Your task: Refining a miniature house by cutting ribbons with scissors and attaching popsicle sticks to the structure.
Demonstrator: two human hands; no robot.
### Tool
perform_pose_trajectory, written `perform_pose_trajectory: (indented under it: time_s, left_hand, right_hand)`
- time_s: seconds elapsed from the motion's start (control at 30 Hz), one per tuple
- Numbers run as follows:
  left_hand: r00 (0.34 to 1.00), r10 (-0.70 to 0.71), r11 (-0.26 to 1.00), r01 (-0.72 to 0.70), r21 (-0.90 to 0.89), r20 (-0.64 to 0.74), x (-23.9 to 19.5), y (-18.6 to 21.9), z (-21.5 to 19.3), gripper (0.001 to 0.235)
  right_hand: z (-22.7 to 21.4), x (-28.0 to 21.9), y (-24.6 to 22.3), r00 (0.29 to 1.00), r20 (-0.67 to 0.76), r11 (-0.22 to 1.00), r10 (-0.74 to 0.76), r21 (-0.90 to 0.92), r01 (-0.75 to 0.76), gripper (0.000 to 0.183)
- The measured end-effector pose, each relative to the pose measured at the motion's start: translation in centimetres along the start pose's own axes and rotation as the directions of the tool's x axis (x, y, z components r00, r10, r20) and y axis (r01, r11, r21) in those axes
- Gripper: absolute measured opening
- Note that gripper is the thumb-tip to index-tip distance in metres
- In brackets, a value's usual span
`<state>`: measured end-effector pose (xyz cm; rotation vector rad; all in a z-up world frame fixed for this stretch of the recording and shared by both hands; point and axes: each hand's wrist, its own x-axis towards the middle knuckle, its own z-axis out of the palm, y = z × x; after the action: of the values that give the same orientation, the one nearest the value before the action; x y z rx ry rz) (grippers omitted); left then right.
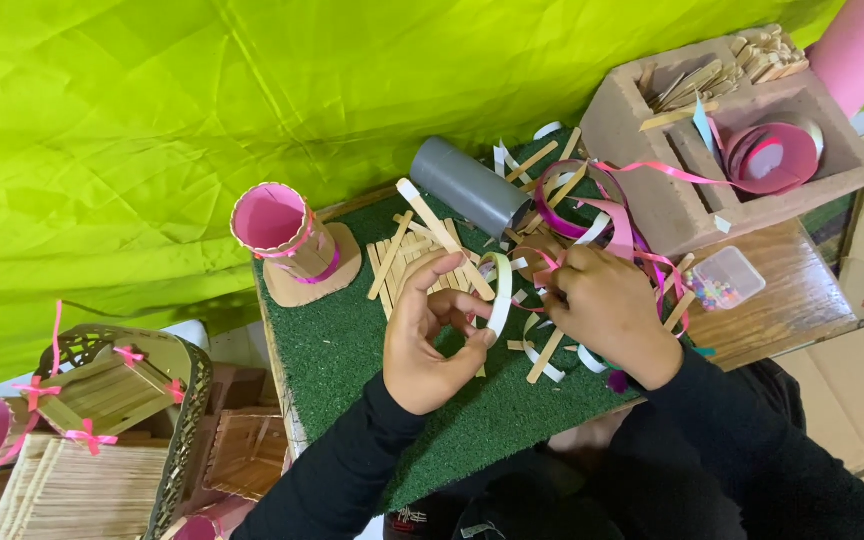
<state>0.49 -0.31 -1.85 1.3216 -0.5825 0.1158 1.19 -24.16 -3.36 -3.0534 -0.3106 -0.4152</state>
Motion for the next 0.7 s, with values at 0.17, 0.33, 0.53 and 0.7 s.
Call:
perform_pose_trajectory:
  time_s: [0.17,0.33,0.53,0.7]
  left_hand:
    - [1.000,-0.018,1.000,0.018,0.000,0.015,0.6,1.9,0.0,0.076]
    - [0.998,-0.053,0.998,0.054,-0.028,0.031,0.6,1.9,0.1,0.078]
    - [0.999,-0.053,0.998,0.053,-0.043,0.007,0.2,0.2,0.0,0.079]
    - [0.996,-0.084,0.995,0.085,-0.050,0.013,0.0,0.1,-0.1,0.081]
  right_hand:
    - [-0.7,0.2,-0.4,1.000,-0.005,0.999,-0.016,0.028,0.016,0.018]
    - [-1.6,0.0,-0.8,0.990,-0.117,0.993,-0.083,0.070,0.091,0.012]
    - [-1.4,-0.2,-0.5,0.939,-0.268,0.976,-0.216,-0.044,0.212,0.010]
    - [-3.5,-0.2,-0.2,0.960,-0.275,0.901,-0.051,0.402,0.163,0.010]
